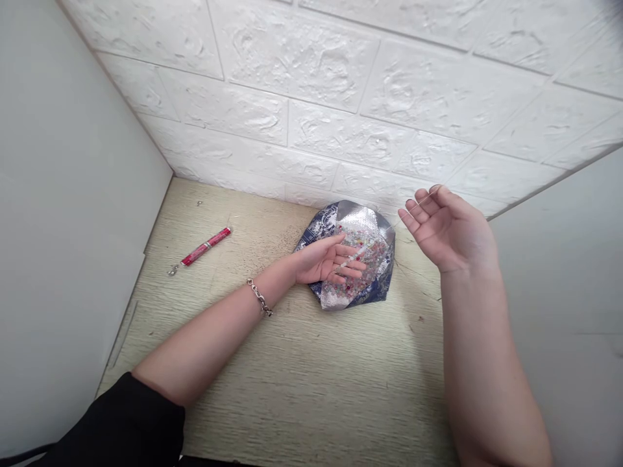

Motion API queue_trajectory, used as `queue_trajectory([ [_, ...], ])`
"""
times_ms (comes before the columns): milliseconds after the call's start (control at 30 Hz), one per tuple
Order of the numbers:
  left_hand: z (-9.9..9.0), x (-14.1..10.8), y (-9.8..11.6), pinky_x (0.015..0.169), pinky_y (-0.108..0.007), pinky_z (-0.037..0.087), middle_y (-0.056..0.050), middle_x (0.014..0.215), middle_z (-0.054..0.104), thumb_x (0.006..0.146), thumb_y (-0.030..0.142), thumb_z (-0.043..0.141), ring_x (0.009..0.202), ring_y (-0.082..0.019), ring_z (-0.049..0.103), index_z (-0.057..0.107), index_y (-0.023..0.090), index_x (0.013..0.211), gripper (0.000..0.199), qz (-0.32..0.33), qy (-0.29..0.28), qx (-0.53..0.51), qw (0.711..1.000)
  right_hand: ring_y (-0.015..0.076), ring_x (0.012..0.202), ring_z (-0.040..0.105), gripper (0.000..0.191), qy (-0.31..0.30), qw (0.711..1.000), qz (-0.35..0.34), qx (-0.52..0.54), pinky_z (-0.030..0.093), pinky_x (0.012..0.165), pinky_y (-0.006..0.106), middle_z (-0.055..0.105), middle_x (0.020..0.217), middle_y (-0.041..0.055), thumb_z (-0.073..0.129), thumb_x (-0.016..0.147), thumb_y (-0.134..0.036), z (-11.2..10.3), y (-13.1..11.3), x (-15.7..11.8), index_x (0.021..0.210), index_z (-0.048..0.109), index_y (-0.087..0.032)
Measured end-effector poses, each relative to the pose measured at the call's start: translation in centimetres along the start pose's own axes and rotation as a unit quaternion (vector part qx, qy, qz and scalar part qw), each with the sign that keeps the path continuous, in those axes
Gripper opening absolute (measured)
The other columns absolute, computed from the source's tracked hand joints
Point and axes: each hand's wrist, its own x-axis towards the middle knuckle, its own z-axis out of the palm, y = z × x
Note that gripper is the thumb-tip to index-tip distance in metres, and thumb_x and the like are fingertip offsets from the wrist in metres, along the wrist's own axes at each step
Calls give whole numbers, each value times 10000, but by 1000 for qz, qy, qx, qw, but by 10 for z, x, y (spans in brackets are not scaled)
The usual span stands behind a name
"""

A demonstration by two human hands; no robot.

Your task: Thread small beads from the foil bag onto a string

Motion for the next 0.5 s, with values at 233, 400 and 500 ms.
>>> queue_trajectory([
  [233,2,-1,1,538,-254,481,-145,1015,624,803,506,340,852,-190,613,548,134,1004,472,-8,15,17,1000,149,759,557,127,39,997,-2,62,469,681,312,579,810,2,478,751,-349,-6,-1,2,680,488,-244],
  [400,2,-1,1,566,-260,470,-149,1022,623,804,509,333,847,-187,612,549,128,1030,493,-3,13,24,1000,165,757,556,149,53,997,-40,40,471,650,328,570,788,13,469,754,-361,-12,-1,5,670,488,-240],
  [500,3,-1,0,652,-282,467,-148,1026,623,804,506,334,846,-180,610,552,120,1048,506,8,16,17,1000,153,758,552,147,53,996,-32,64,469,666,318,558,793,7,471,760,-340,-11,-3,3,660,479,-232],
])
